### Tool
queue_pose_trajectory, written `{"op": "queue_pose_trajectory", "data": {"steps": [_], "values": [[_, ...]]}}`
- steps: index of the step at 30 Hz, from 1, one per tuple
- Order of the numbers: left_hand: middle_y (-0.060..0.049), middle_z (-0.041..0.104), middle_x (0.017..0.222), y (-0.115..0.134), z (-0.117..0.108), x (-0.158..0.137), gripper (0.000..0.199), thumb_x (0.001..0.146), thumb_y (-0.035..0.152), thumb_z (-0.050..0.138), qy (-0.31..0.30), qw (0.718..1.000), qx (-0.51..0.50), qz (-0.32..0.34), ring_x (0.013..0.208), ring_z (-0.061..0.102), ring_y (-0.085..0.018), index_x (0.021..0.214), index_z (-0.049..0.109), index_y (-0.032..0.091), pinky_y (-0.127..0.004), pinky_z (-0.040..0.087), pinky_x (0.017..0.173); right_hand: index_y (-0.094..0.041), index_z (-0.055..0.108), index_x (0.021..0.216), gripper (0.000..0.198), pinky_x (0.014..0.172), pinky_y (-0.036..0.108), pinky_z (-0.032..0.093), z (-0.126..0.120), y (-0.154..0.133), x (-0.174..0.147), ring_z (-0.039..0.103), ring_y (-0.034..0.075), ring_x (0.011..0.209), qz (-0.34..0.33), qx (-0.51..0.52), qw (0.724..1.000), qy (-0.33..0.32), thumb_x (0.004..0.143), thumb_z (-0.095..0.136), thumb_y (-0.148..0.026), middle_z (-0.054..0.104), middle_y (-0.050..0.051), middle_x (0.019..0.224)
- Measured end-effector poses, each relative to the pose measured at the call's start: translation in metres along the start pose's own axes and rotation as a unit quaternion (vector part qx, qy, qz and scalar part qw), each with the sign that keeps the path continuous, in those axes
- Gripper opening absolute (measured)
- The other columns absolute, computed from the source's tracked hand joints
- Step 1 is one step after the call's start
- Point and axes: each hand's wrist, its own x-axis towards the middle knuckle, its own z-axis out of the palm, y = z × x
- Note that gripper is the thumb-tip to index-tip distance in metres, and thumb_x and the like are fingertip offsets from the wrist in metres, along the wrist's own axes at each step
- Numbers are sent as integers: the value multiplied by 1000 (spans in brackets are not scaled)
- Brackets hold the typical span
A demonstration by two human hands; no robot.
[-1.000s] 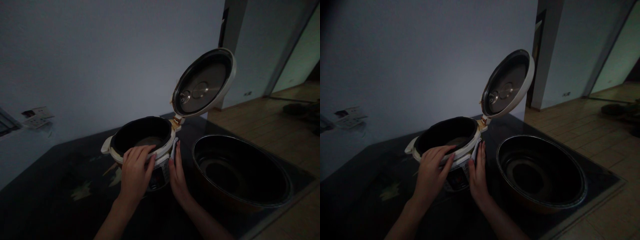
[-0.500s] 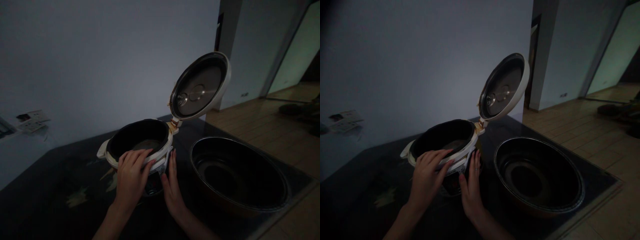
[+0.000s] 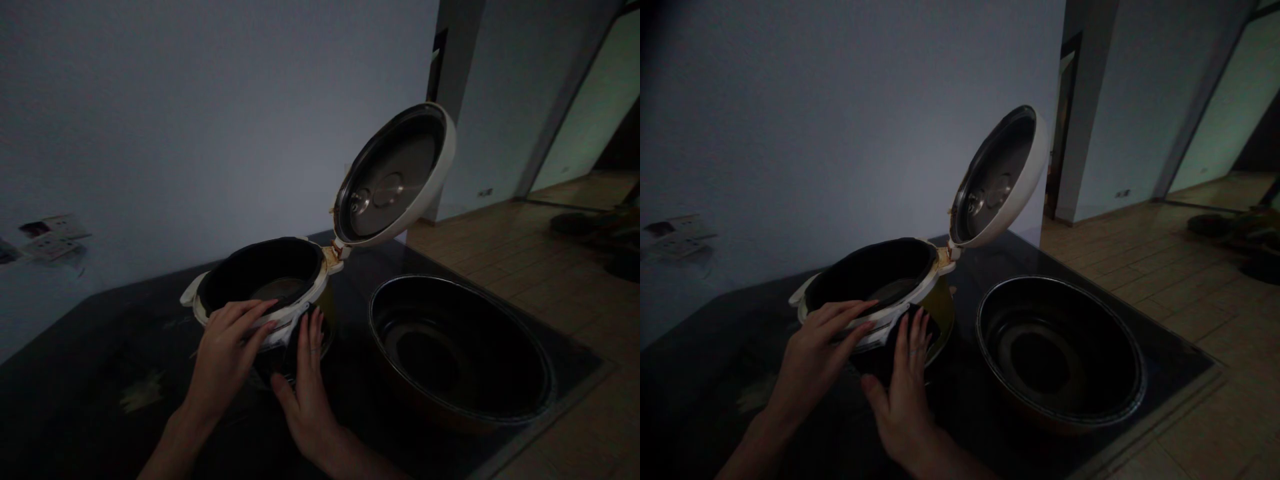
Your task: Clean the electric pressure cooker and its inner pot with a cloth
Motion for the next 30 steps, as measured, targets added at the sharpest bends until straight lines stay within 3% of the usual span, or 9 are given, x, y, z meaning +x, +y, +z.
{"op": "queue_pose_trajectory", "data": {"steps": [8,14,21,25,28,30], "values": [[-7,73,106,-23,-13,-6,38,95,51,55,-21,999,-20,-23,97,67,-24,114,73,24,-38,53,85,-39,-12,157,88,116,72,14,9,-13,-2,-10,37,151,-2,-13,999,-41,98,53,-45,-17,2,165],[-4,73,108,-37,-20,-12,37,93,53,57,-32,998,-33,-38,100,68,-23,117,72,29,-35,55,85,-47,3,156,81,113,76,14,1,-8,1,-3,40,151,-33,-61,991,-114,96,57,-47,-9,-2,165],[-4,71,109,-38,-20,-14,36,93,54,56,-29,997,-40,-61,100,67,-23,115,73,31,-37,54,87,-41,3,158,70,121,65,10,-1,12,12,-7,29,154,31,-6,999,7,102,44,-45,-9,-3,167],[-4,70,111,-39,-19,-16,36,93,55,56,-33,996,-33,-74,102,66,-24,116,73,32,-38,53,87,-30,18,160,62,124,56,10,-11,35,41,5,23,155,95,83,987,97,103,34,-51,7,3,169],[-4,70,110,-40,-18,-17,38,92,57,55,-30,996,-35,-80,102,65,-25,116,73,32,-40,52,87,-25,25,158,61,124,54,12,-17,44,59,13,21,155,115,102,981,115,104,27,-52,17,5,167],[-4,71,110,-40,-18,-17,38,92,57,56,-29,995,-36,-83,101,66,-25,115,73,32,-40,52,87,-29,23,159,59,125,53,11,-16,38,58,11,20,155,117,105,980,120,104,27,-50,15,2,168]]}}
